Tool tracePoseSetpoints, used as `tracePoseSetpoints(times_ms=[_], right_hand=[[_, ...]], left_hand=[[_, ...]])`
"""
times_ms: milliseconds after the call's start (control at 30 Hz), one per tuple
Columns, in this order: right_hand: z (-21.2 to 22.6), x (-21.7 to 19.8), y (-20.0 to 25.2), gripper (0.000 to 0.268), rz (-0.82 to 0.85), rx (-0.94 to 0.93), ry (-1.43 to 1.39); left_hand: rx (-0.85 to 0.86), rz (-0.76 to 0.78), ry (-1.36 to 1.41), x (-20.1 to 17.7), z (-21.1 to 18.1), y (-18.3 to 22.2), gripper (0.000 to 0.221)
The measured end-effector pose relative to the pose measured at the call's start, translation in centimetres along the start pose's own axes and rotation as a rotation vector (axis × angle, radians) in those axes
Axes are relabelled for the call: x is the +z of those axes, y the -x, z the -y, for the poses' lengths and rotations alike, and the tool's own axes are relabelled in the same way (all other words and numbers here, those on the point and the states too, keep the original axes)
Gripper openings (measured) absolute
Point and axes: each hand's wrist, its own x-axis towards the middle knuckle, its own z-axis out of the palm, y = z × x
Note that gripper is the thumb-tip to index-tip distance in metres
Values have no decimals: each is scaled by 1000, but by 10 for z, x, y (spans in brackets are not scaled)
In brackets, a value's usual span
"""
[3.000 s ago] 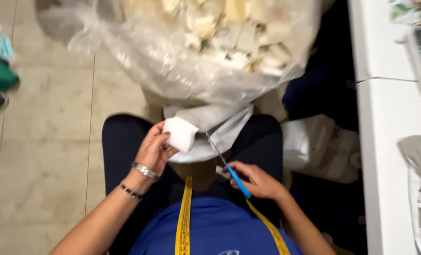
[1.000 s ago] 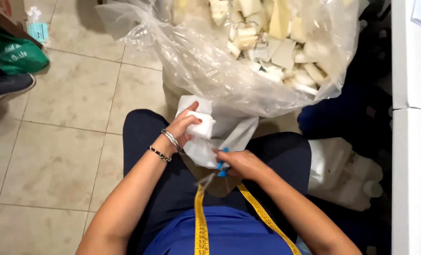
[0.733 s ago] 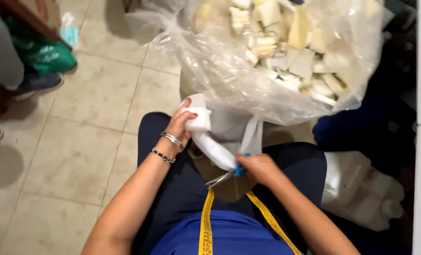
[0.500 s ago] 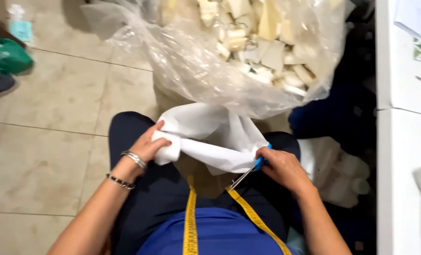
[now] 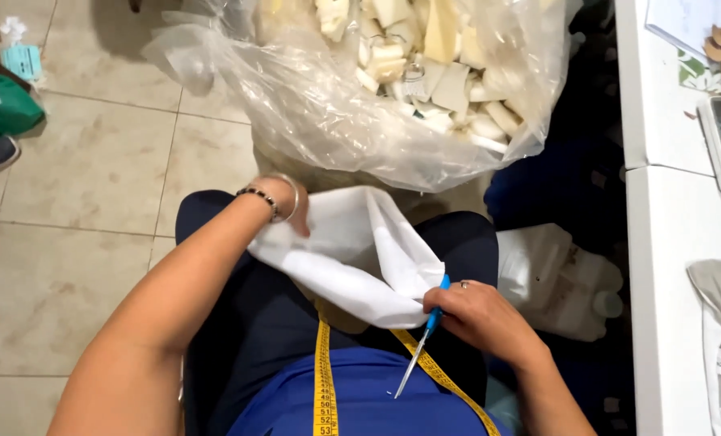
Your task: Picking small pieces of foam from a bag and cutting them with scissors
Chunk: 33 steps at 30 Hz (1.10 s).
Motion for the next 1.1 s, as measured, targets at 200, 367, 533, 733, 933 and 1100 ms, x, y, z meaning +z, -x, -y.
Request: tracePoseSetpoints(times_ms=[200,367,533,733,933,1100], right_hand=[[-14,6,7,28,-30,43,7],[-23,11,-18,40,259,181,-78],[-50,40,-48,49,377,332,-73],[-70,35,-72,52,155,608,-119],[-99,111,-142,72,75,674,114],[-138,153,-165,57,77,687,207]], left_hand=[[97,-304,157,36,9,38,47],[18,-721,139,90,-4,18,82],[62,-696,237,98,-24,-30,68],[50,-714,182,102,-26,-71,67],[74,-935,81,118,-29,-97,69],[51,-788,106,110,-26,-44,69]])
